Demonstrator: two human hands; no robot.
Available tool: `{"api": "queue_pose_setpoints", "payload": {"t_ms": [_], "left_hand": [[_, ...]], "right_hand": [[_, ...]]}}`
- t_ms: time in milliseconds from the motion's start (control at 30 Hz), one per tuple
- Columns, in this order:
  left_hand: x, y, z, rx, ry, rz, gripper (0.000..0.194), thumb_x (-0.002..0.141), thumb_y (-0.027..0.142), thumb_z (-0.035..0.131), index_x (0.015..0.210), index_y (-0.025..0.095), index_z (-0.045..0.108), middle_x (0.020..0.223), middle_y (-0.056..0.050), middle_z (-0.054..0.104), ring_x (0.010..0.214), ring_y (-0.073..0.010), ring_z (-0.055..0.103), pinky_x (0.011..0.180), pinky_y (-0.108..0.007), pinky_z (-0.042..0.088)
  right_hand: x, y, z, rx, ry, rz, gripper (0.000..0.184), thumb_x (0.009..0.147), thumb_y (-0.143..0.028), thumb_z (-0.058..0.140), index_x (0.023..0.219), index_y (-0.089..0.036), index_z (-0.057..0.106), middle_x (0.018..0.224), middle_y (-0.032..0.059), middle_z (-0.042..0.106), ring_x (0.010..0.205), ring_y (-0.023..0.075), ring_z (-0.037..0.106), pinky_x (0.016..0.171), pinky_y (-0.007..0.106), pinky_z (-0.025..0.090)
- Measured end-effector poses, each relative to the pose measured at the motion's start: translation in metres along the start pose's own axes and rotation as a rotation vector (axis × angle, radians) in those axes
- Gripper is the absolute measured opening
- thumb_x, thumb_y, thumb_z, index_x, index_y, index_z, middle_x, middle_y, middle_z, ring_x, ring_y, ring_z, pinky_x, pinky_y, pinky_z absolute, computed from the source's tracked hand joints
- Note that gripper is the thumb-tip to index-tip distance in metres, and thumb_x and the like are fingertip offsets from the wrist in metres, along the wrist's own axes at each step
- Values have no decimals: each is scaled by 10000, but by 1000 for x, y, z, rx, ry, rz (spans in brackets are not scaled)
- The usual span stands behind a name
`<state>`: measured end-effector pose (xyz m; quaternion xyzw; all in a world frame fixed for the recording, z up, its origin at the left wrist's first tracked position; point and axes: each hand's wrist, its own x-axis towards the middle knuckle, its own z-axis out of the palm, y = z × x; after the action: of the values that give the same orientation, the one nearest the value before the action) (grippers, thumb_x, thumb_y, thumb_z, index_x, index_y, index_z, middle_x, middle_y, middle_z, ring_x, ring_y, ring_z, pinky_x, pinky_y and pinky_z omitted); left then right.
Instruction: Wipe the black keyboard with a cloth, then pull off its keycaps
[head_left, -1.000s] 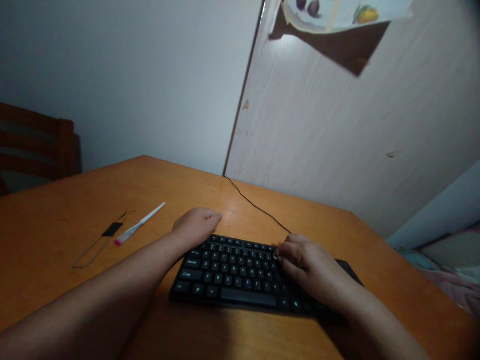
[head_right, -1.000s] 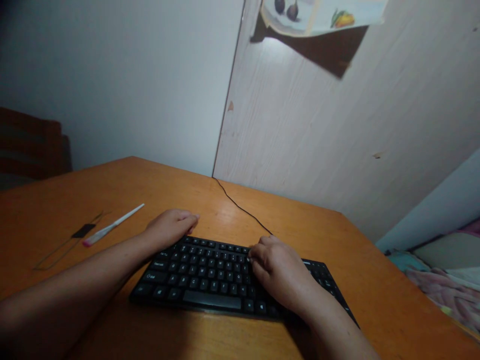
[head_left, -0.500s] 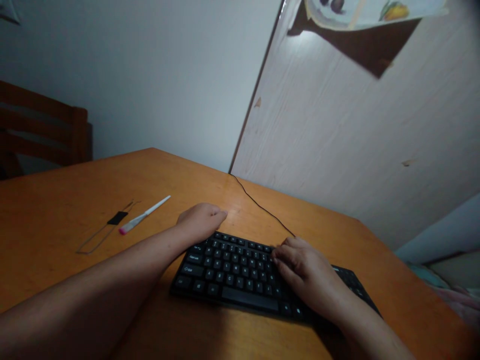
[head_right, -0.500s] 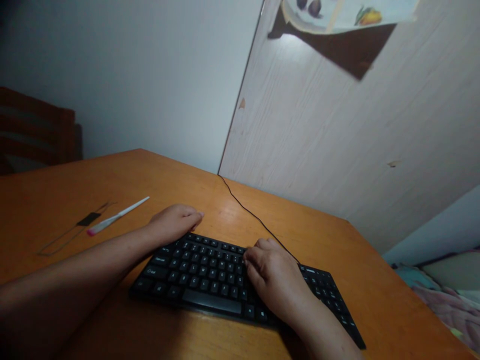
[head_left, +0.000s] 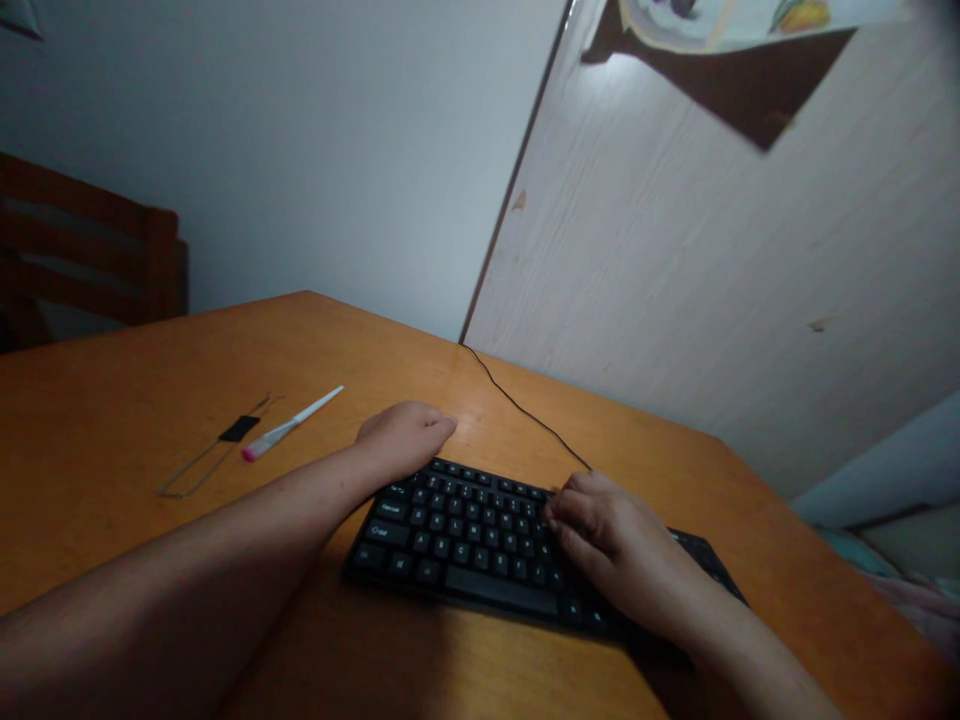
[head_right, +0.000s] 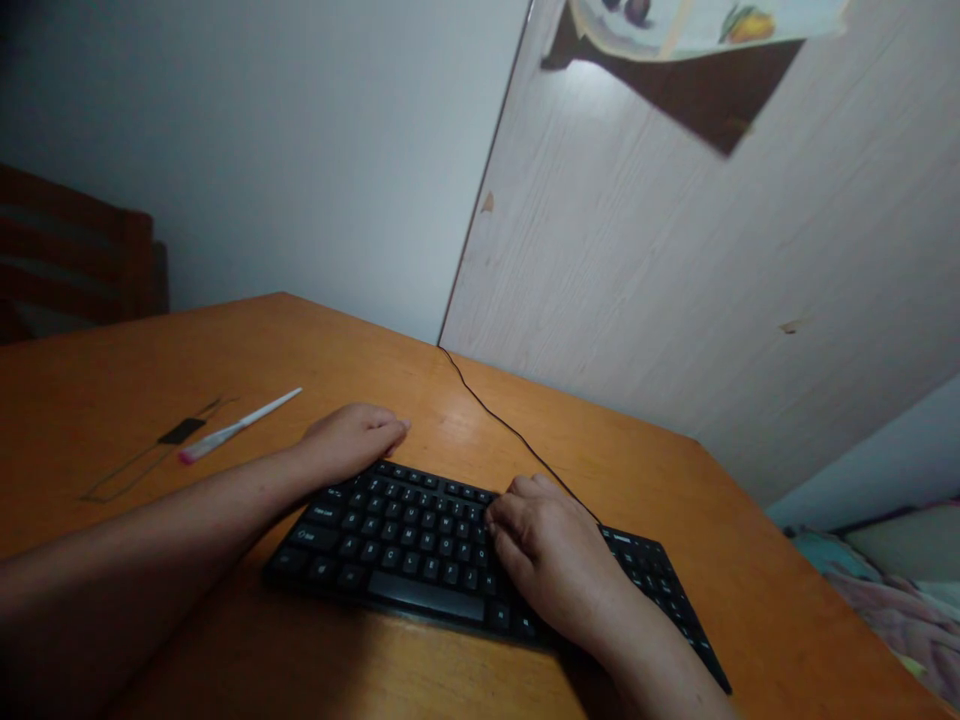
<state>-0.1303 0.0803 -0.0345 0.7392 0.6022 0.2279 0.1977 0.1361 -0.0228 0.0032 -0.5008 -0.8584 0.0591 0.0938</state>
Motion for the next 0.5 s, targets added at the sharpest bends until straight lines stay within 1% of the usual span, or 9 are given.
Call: {"api": "queue_pose_setpoints", "payload": {"t_ms": [167, 333, 400, 500], "left_hand": [[0, 1, 0, -8, -4, -4, 475, 853, 570, 390, 618, 216, 602, 657, -21, 635, 641, -198, 544, 560, -294, 284], [0, 1, -1, 4, -7, 2, 489, 856, 577, 375, 621, 215, 604, 653, -24, 631, 643, -201, 547, 550, -293, 282], [0, 1, -1, 8, -11, -3, 485, 854, 574, 374, 631, 216, 613, 665, -25, 638, 650, -201, 551, 552, -291, 285], [1, 0, 0, 15, -6, 4, 483, 852, 571, 372, 638, 219, 623, 687, -28, 648, 664, -203, 558, 556, -290, 289]], "right_hand": [[1, 1, 0, -4, 27, 21, 143, 909, -159, 506, 861, -206, 632, 847, 50, 582, 811, 188, 526, 697, 322, 405], [0, 3, 0, 42, 0, -5, 133, 912, -173, 512, 855, -215, 623, 847, 39, 587, 806, 184, 536, 695, 320, 411], [0, 2, 1, 59, 34, 0, 138, 933, -202, 495, 869, -217, 617, 855, 41, 590, 816, 187, 542, 704, 326, 416], [2, -1, 5, 83, 120, 7, 116, 945, -236, 494, 957, -222, 609, 910, 49, 600, 866, 198, 549, 739, 340, 424]]}}
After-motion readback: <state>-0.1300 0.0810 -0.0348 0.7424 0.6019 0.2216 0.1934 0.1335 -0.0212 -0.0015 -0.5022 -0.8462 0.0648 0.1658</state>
